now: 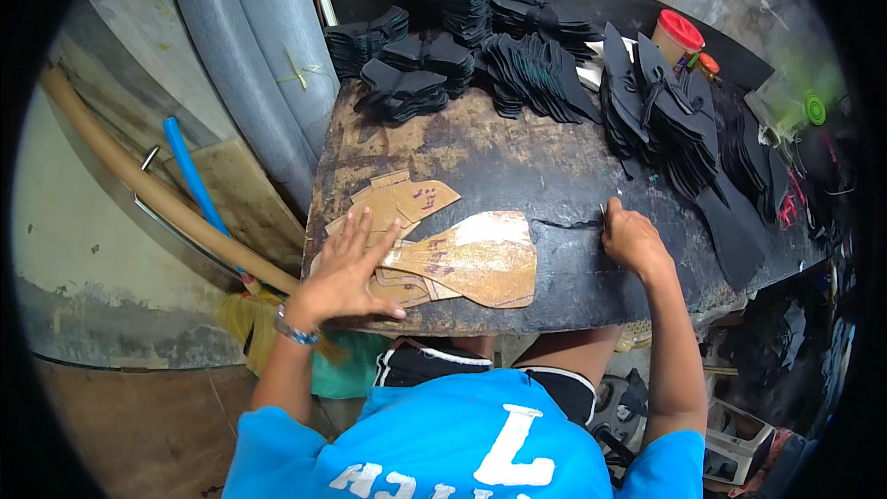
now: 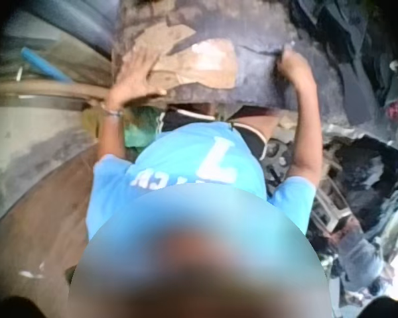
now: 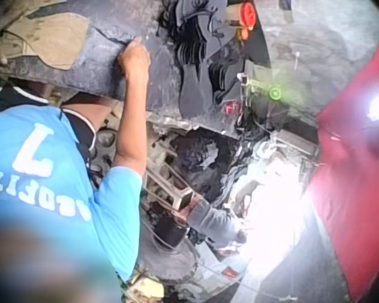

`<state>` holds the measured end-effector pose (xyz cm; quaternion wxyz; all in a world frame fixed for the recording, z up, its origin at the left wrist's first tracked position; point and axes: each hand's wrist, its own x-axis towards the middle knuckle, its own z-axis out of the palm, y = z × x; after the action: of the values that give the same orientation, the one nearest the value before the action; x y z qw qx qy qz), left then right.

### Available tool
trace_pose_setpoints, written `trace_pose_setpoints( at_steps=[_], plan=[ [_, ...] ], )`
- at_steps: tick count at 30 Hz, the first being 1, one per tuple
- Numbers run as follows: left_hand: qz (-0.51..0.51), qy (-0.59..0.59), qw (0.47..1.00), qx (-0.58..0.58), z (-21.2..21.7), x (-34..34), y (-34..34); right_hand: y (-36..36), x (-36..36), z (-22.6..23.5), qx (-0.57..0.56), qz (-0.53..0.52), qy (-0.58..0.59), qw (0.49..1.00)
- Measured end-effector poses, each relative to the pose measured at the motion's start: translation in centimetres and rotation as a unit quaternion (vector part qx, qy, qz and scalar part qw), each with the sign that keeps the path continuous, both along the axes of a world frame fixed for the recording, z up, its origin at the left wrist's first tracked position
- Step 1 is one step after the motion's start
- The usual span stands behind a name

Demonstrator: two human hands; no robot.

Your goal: The person repeatedly places a white paper pattern on black fabric pieces and uses a small marking tool to trace or mark the outline. They handle the fabric and pattern one at a time, then set the marked pieces aside on the table.

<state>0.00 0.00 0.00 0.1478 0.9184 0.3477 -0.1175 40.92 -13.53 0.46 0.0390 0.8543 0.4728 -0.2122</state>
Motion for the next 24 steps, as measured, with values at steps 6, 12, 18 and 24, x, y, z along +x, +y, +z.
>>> trace_pose_setpoints(
  at_steps=[6, 12, 18, 24],
  plan=[
    [0.002, -0.147, 0.980, 0.134, -4.1, -0.4, -0.8, 3.7, 0.0, 1.0, -0.006, 0.029, 0.017, 0.999],
    [-0.047, -0.373, 0.917, 0.135, -2.8, -4.9, -4.2, -7.9, -1.2, 2.2, 0.046, 0.107, -0.022, 0.993],
    [-0.077, 0.014, 0.940, -0.332, -1.6, -8.8, -12.2, -23.0, -6.7, 0.3, -0.227, 0.007, 0.379, 0.897],
    [-0.094, 0.066, 0.926, -0.361, -2.8, -7.9, -14.2, -27.5, -12.1, -4.0, 0.076, -0.136, 0.500, 0.852]
  ],
)
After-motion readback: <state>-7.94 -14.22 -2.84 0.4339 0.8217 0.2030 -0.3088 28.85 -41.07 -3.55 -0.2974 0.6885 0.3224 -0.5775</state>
